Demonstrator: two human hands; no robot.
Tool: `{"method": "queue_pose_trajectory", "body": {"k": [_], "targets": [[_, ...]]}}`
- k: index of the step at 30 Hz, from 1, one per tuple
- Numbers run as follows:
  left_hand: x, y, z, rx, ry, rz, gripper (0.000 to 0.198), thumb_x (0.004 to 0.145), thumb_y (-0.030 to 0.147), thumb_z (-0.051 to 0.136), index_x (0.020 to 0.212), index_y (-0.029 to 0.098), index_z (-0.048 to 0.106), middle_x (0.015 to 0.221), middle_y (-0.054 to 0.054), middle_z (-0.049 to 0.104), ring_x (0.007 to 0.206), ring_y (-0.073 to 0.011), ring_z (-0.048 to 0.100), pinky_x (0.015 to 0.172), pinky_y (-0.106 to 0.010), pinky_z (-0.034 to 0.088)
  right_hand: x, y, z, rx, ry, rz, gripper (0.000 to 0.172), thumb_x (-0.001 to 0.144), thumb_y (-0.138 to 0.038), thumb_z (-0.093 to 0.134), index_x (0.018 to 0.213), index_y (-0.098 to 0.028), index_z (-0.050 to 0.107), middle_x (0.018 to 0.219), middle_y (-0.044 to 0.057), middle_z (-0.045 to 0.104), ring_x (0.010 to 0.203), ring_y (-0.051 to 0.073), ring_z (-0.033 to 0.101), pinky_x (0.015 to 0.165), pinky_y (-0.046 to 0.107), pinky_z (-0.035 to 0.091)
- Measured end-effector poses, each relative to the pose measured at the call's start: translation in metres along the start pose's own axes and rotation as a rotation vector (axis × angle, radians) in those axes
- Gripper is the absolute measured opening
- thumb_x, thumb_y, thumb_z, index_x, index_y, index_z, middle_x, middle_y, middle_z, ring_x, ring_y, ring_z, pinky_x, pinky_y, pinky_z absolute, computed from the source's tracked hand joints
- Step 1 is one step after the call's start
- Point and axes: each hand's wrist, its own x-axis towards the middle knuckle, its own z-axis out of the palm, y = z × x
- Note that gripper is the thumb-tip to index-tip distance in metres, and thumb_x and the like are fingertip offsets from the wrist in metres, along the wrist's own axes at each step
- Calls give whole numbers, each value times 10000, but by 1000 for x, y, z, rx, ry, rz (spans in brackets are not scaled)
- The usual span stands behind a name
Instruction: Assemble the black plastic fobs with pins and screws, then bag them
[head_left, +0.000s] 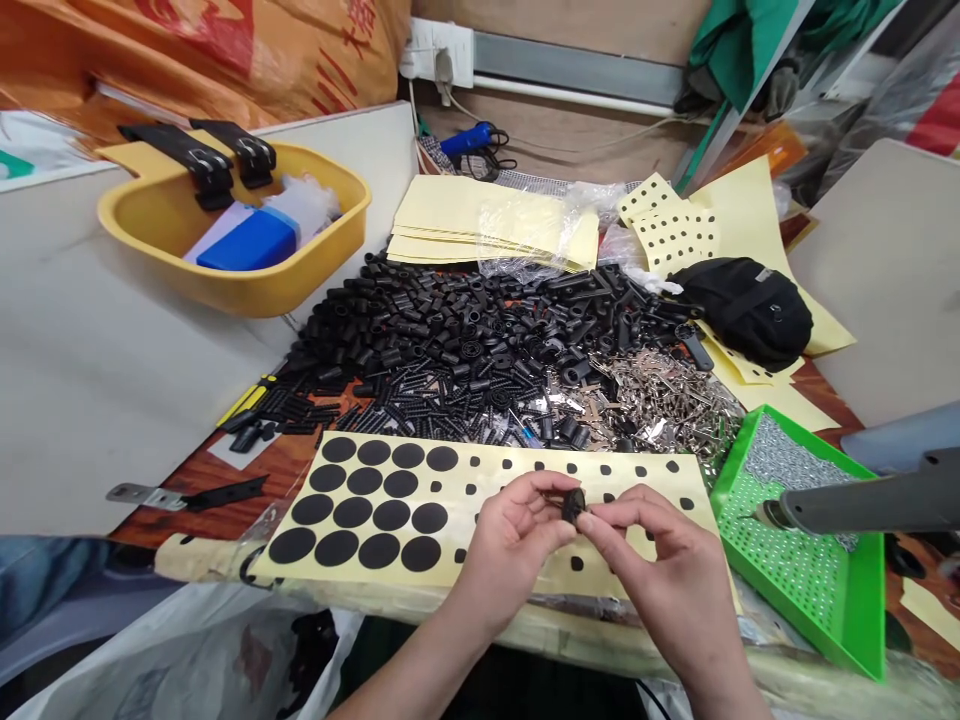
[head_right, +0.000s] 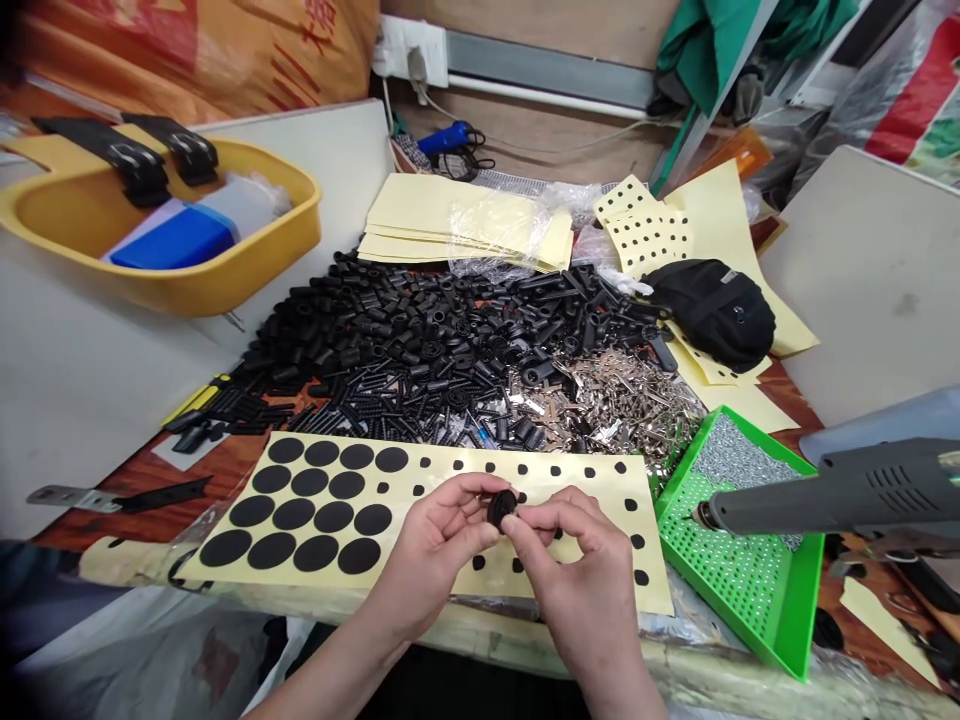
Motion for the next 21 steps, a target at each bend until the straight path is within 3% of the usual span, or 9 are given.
{"method": "queue_pose_trajectory", "body": {"k": [7,14,21], "targets": [[-5,3,-1,172,-34,61,243,739,81,612,955,179,668,875,-36,673,851,-167,626,788,-265,492,1,-5,1,-27,69,-51,132,771,-265,678,648,-216,682,544,-9,565,552,151,563,524,274,456],[-2,1,2,-12,-3,-2,224,718,130,694,932,169,643,895,-44,681,891,-176,626,841,-289,487,1,-6,4,55,100,-31,89,766,-262,690,690,-217,681,611,10,612,573,153,584,504,257,465],[-4,2,5,-16,28,32,228,735,111,678,952,168,639,933,-48,700,929,-167,632,870,-276,476,-2,2,14,174,157,-14,103,756,-247,716,856,-223,710,797,47,673,733,180,640,625,292,541]]}}
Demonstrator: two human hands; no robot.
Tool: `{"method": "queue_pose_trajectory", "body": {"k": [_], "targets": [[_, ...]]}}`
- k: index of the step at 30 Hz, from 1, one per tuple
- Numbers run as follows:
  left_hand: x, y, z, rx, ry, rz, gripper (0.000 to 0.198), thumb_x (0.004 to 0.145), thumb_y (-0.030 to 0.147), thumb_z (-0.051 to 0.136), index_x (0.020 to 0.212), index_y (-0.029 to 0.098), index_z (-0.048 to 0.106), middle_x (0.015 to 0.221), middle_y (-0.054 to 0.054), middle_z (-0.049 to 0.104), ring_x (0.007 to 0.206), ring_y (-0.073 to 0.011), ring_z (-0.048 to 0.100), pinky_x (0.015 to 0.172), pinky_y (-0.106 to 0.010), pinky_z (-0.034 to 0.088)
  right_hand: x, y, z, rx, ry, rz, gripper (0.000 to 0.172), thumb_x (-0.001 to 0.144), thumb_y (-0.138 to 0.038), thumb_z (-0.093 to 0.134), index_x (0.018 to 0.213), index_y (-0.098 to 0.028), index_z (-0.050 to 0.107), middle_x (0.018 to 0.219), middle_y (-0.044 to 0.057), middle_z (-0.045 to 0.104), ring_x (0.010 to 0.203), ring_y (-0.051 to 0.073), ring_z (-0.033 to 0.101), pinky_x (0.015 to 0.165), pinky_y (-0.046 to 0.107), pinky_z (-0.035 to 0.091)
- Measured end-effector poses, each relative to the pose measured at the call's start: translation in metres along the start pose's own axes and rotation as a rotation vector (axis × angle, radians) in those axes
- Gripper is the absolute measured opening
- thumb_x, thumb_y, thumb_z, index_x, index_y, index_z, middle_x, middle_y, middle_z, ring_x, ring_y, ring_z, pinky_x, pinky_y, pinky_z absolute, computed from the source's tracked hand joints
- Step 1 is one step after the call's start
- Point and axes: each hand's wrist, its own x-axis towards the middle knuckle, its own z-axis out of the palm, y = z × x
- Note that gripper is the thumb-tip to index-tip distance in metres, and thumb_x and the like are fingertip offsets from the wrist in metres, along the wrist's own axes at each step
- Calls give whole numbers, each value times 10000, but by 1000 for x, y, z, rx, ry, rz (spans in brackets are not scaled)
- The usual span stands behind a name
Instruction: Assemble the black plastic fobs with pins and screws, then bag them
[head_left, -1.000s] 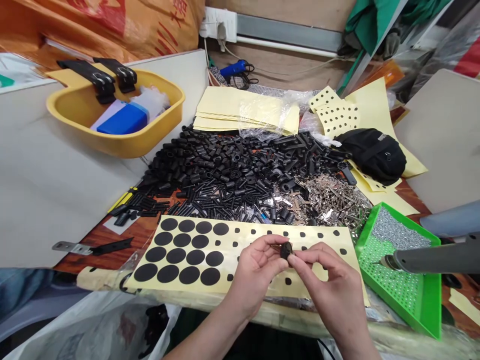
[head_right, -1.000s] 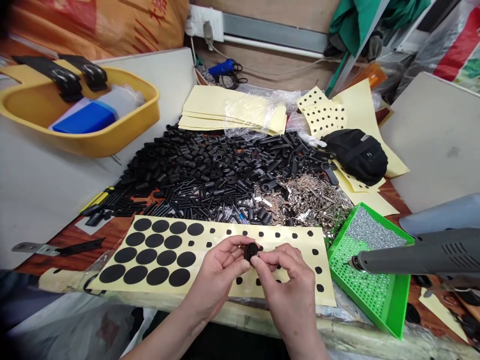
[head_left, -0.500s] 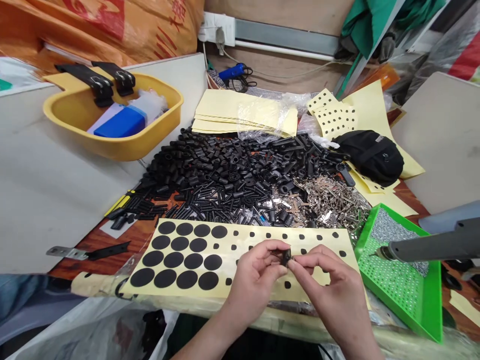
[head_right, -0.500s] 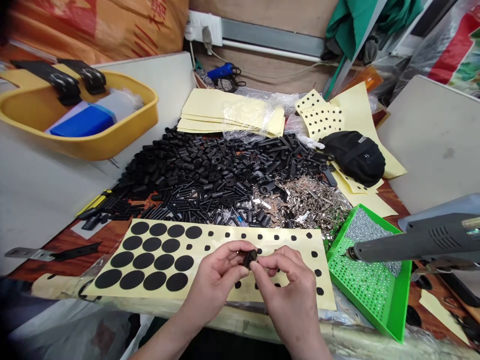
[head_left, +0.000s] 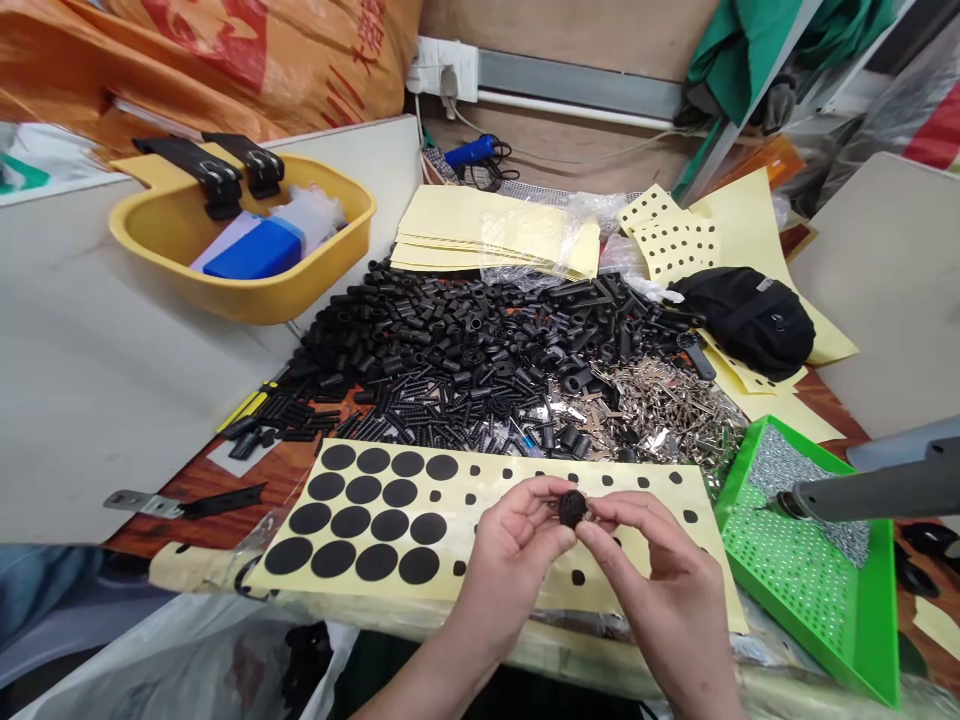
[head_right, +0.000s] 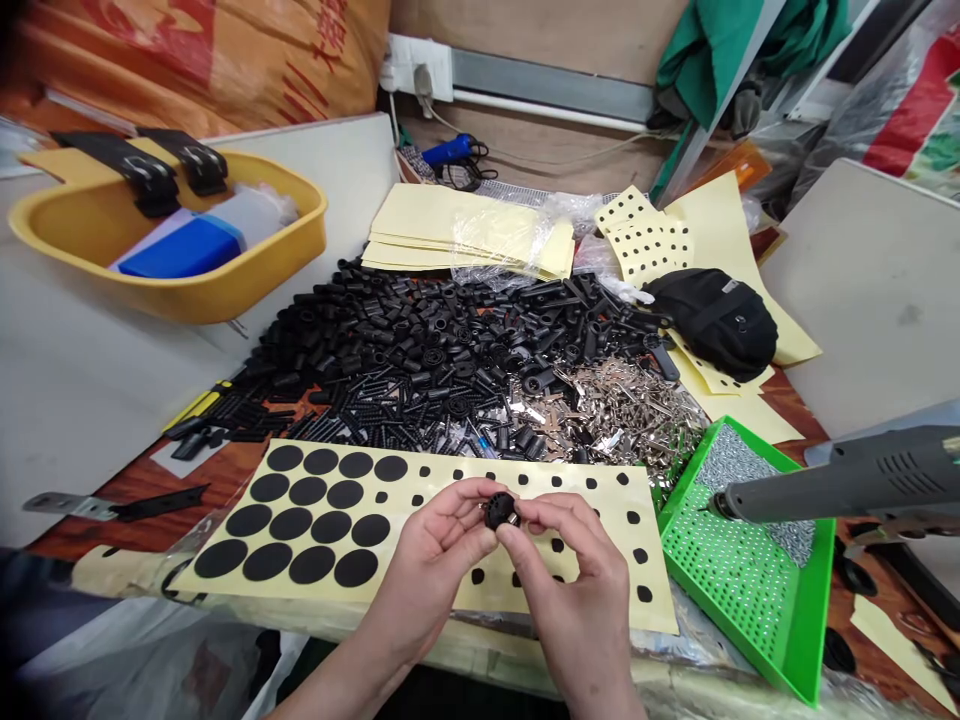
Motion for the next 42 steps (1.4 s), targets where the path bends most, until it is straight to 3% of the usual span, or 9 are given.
{"method": "queue_pose_trajectory", "body": {"k": [7,16,20,23,25,27,30,36,42], "targets": [[-1,3,3,-5,37,-8,240,686,66,681,902,166,653,873,-28,699,877,-158,639,828,-261,491,-5,2,4,-23,27,-54,51,775,-204,696,821,-219,714,781,43,682,746,174,655,630,273,547],[-1,-4,3,26,53,-9,254,687,52,640,923,146,632,866,-34,691,846,-144,637,801,-251,499,-6,7,9,-295,103,-284,39,818,-161,624,810,-190,648,751,35,663,729,168,637,667,289,521],[0,1,2,42,17,-9,270,675,56,656,930,139,622,893,-47,688,871,-146,639,819,-252,502,-5,5,7,-331,106,-303,44,839,-156,601,813,-187,619,769,35,654,739,155,631,680,268,509],[4,5,-5,17,0,-32,350,701,140,697,1033,148,587,967,-58,678,861,-151,655,808,-273,520,-1,3,3,-296,69,-265,62,850,-167,587,803,-197,612,776,32,655,746,154,634,670,259,511],[6,7,-10,-1,-27,-100,314,772,290,667,1029,138,571,868,-57,677,716,-148,665,676,-280,544,2,2,0,-275,36,-247,73,852,-168,584,795,-203,612,773,30,657,743,158,638,659,259,514],[8,7,-14,12,-88,-211,315,807,423,610,893,122,580,696,-39,644,547,-137,627,486,-241,501,3,3,-1,-267,13,-250,72,850,-170,587,792,-203,613,771,31,656,745,161,640,659,262,516],[10,8,-16,49,-161,-344,343,766,459,632,696,137,540,527,-4,568,416,-112,556,329,-167,363,2,5,-1,-280,-12,-285,60,849,-162,590,806,-197,613,779,34,648,763,159,635,681,261,511],[15,14,-16,111,-185,-394,293,703,382,664,605,158,503,389,59,438,337,-75,475,276,-125,219,-5,8,-1,-333,-49,-383,100,853,-100,577,883,-192,600,824,44,656,794,154,631,711,270,503],[17,18,-9,217,-151,-376,259,712,326,645,594,160,485,375,65,444,287,-29,367,290,-128,149,-13,11,-2,-356,4,-386,157,841,-77,574,931,-203,600,836,55,666,795,179,644,712,310,531]]}}
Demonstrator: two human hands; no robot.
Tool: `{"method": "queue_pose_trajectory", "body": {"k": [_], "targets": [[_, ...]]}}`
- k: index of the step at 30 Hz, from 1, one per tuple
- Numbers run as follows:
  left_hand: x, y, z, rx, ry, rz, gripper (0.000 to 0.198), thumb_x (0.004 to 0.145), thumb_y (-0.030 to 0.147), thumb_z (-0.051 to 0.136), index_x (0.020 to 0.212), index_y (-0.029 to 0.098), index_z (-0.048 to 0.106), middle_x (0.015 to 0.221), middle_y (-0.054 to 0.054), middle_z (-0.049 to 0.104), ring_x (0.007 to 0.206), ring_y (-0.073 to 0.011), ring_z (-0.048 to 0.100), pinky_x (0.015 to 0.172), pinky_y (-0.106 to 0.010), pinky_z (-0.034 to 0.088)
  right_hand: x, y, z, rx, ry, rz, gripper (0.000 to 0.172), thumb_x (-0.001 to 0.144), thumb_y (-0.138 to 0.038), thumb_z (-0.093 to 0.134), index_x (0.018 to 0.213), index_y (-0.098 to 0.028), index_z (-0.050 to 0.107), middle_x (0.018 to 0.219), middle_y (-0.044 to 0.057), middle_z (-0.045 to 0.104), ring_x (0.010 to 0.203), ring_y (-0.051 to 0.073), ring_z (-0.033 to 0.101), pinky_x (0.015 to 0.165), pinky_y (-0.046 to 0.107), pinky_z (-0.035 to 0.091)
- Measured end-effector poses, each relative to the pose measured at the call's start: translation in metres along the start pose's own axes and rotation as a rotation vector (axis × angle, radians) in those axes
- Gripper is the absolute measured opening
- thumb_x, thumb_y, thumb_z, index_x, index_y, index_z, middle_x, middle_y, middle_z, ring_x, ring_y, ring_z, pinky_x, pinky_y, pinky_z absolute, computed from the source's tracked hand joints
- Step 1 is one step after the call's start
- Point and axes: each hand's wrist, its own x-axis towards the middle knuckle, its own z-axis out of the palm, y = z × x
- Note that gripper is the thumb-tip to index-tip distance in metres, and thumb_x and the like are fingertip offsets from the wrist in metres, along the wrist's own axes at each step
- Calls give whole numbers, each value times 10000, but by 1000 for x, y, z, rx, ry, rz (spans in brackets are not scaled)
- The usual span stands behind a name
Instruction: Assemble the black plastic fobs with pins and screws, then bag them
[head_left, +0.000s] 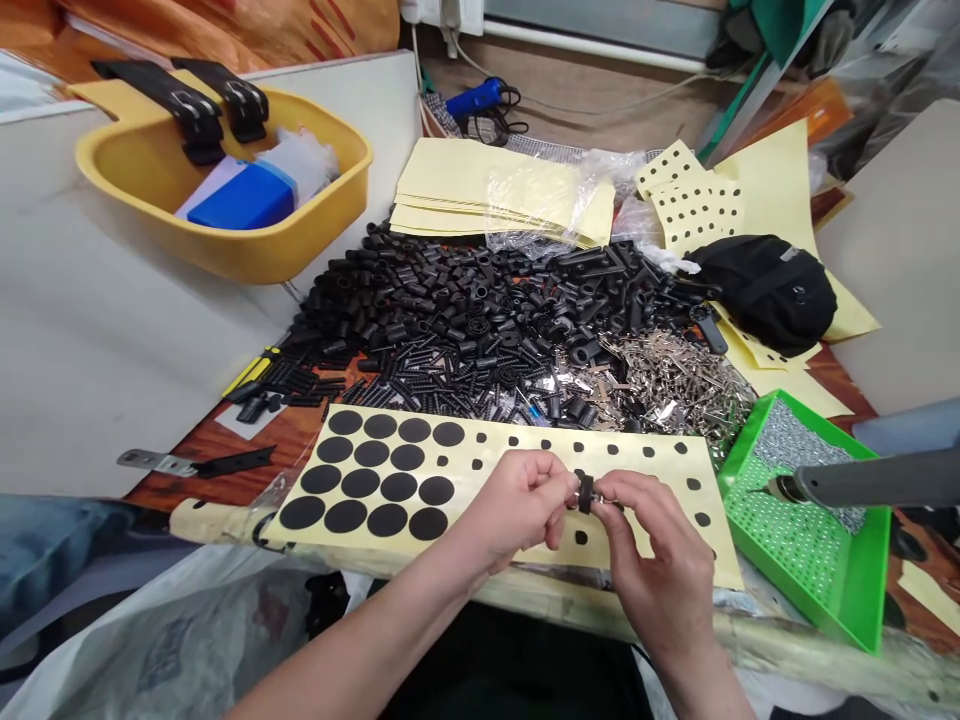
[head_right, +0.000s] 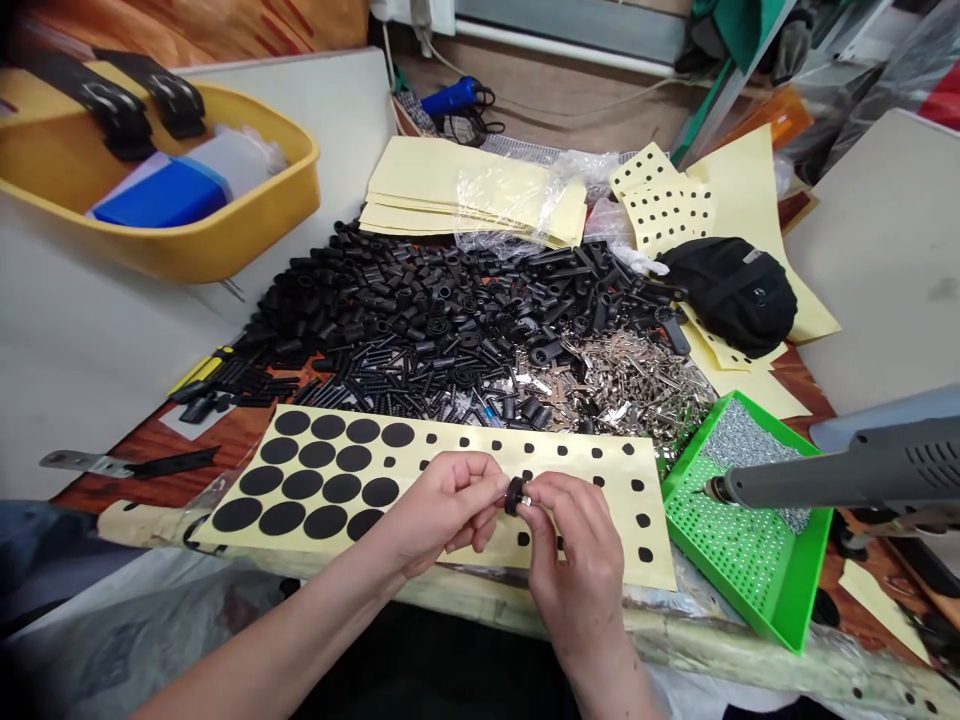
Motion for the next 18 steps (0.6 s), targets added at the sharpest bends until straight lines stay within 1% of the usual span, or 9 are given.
{"method": "queue_pose_trajectory", "body": {"k": [4,6,8,10,12,13,14,16,18], "targets": [[4,-7,3,-204,-183,-119,291,652,365,689,601,157,491,438,71,418,346,-63,482,284,-140,154,2,-2,-5,21,15,39,146,836,-93,585,925,-204,624,841,54,685,794,182,660,707,304,540],[6,-13,3,-213,-195,-123,298,668,384,678,612,159,490,438,71,411,343,-66,475,285,-146,152,5,0,-8,24,-15,38,120,834,-117,597,899,-207,641,831,47,694,775,178,664,691,298,542],[6,-17,4,-110,-105,-43,296,734,392,634,625,159,488,433,64,429,325,-55,430,294,-147,170,7,4,-10,31,-37,41,98,831,-136,604,864,-213,655,812,39,701,753,177,668,677,297,545],[5,-19,5,17,-17,75,268,813,388,562,694,151,528,492,36,501,357,-57,434,316,-148,244,8,7,-11,38,-24,61,85,826,-148,611,840,-215,660,796,35,703,743,180,670,671,302,546],[2,-18,7,93,2,194,201,835,335,550,902,151,594,719,-22,621,498,-84,534,405,-174,397,10,9,-10,31,0,76,75,822,-154,617,838,-213,660,792,37,702,749,184,669,670,308,544],[1,-17,7,119,-14,245,233,819,292,578,1015,168,599,854,-43,644,611,-105,586,500,-204,473,10,9,-10,28,4,73,74,821,-155,617,841,-212,659,792,38,702,755,185,668,671,309,543],[-1,-16,7,145,-33,293,303,794,243,611,1091,186,596,952,-53,647,723,-125,612,611,-236,515,11,8,-10,27,-1,64,76,821,-153,615,844,-211,659,791,39,702,760,185,667,673,308,543],[-3,-14,8,205,-40,372,354,736,150,659,1086,188,631,980,-45,659,836,-146,616,776,-270,513,12,7,-10,31,-24,36,90,822,-144,607,854,-210,659,792,38,702,762,181,666,673,304,542],[-5,-14,9,232,-1,405,279,714,109,660,987,165,672,886,-32,678,827,-155,619,806,-277,505,13,5,-11,33,-38,13,113,822,-130,601,875,-210,659,796,37,699,759,175,662,672,301,540]]}}
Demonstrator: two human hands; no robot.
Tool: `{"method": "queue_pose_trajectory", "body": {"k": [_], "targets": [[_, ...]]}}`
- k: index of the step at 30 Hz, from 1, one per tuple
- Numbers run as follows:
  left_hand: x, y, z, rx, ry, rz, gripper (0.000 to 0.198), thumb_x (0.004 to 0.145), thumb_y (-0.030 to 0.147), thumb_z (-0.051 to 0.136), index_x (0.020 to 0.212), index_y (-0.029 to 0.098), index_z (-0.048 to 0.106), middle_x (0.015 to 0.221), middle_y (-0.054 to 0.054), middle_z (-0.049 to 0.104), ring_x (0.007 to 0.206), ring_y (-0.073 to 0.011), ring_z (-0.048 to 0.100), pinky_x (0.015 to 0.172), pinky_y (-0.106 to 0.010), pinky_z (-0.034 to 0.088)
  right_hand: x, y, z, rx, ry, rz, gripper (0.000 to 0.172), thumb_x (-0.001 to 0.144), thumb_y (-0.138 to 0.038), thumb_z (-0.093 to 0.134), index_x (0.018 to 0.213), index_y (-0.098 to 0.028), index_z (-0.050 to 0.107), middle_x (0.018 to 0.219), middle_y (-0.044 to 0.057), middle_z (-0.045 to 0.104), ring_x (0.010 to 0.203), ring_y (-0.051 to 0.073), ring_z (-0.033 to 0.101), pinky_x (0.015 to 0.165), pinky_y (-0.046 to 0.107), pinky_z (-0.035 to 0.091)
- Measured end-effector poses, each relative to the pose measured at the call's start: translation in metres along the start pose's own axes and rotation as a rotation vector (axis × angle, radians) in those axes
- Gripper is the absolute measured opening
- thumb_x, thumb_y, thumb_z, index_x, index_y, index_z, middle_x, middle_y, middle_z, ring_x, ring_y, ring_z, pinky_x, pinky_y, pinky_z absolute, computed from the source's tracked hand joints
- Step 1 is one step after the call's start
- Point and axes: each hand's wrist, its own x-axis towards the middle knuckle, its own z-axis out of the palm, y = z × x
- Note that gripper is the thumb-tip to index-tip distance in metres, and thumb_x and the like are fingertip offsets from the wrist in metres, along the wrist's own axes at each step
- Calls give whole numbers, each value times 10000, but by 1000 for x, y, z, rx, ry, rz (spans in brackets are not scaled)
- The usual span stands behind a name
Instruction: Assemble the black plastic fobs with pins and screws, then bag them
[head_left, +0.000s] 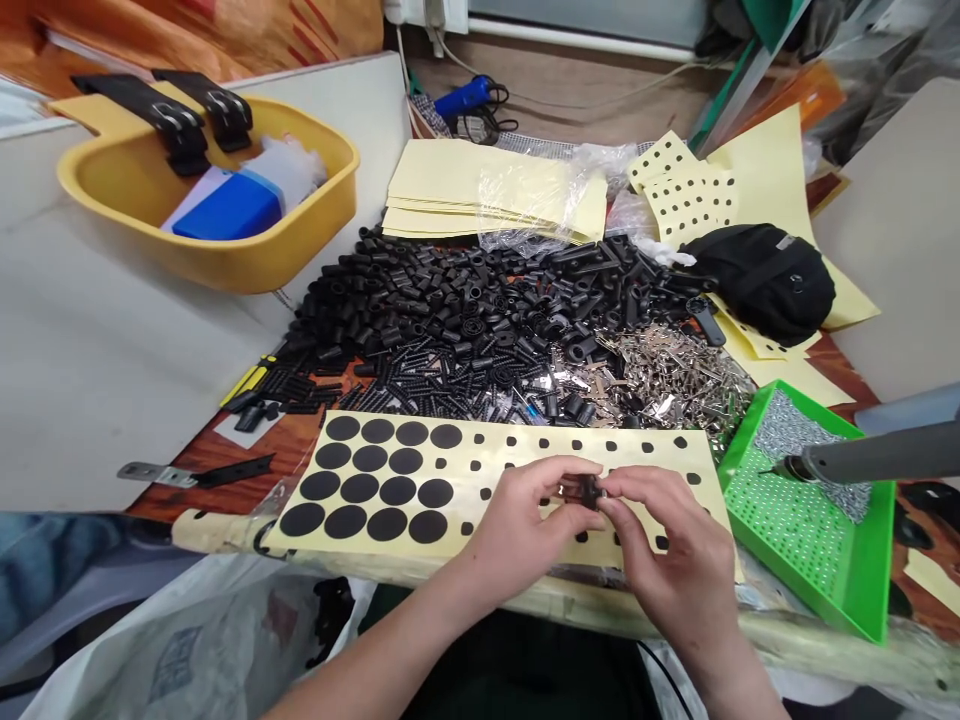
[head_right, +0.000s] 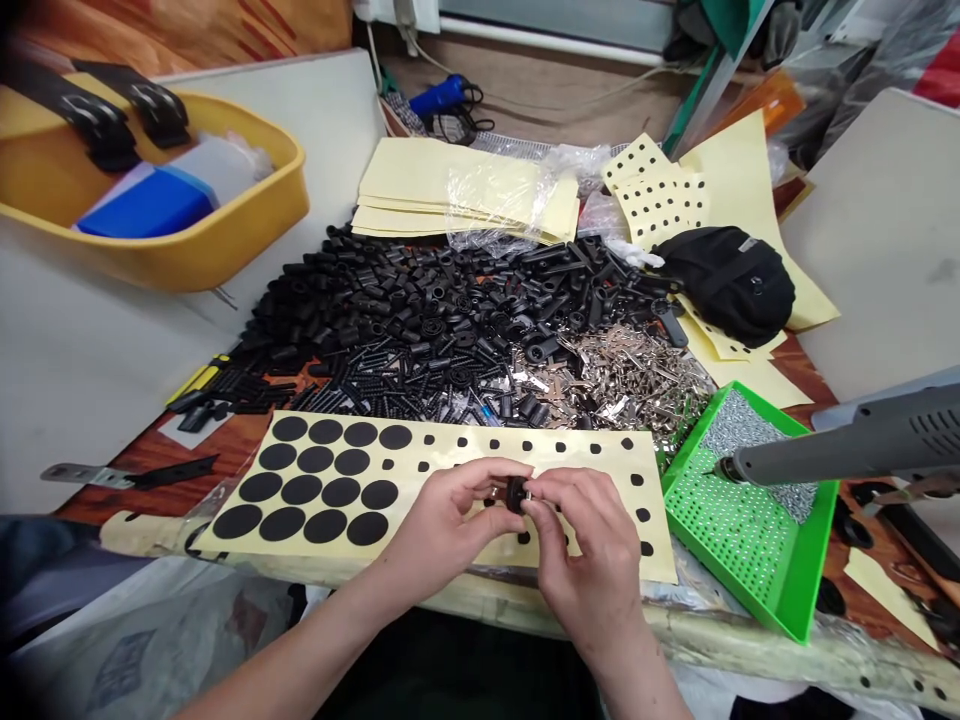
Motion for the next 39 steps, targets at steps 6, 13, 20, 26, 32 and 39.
{"method": "queue_pose_trajectory", "body": {"k": [6,13,20,26,32,39], "targets": [[-2,-1,4,-146,62,-119,284,684,104,623,962,142,667,825,-33,691,766,-155,625,733,-269,523,-1,-3,1,60,-15,28,123,821,-104,604,869,-208,647,791,42,678,747,173,644,654,307,538],[-5,-3,4,10,96,-19,265,737,102,577,977,158,677,844,-26,677,794,-153,610,738,-246,515,1,-1,1,20,-35,-45,166,807,-51,594,883,-195,626,783,46,660,751,172,617,675,318,519],[-8,-6,3,198,72,51,176,813,132,535,921,181,665,790,-5,644,851,-165,607,782,-233,488,3,2,0,18,-107,-52,157,820,-61,566,874,-201,613,788,46,662,763,173,621,671,311,528],[-8,-2,5,276,88,81,176,834,172,530,956,183,657,848,-27,658,855,-182,601,792,-257,464,7,-2,-4,34,-53,2,113,822,-114,587,856,-210,636,773,38,683,727,173,657,642,298,544],[-4,5,8,74,45,-43,177,814,196,511,927,165,643,840,-38,654,794,-178,593,696,-248,474,9,-7,-6,135,-65,184,98,807,-130,591,763,-205,637,729,35,678,699,173,655,611,283,544],[-3,-5,2,422,69,199,283,841,188,505,1093,190,634,1016,-70,692,935,-212,629,825,-284,481,7,-9,-5,20,-39,65,168,809,-47,527,831,-192,608,743,36,653,736,171,608,667,319,519]]}}
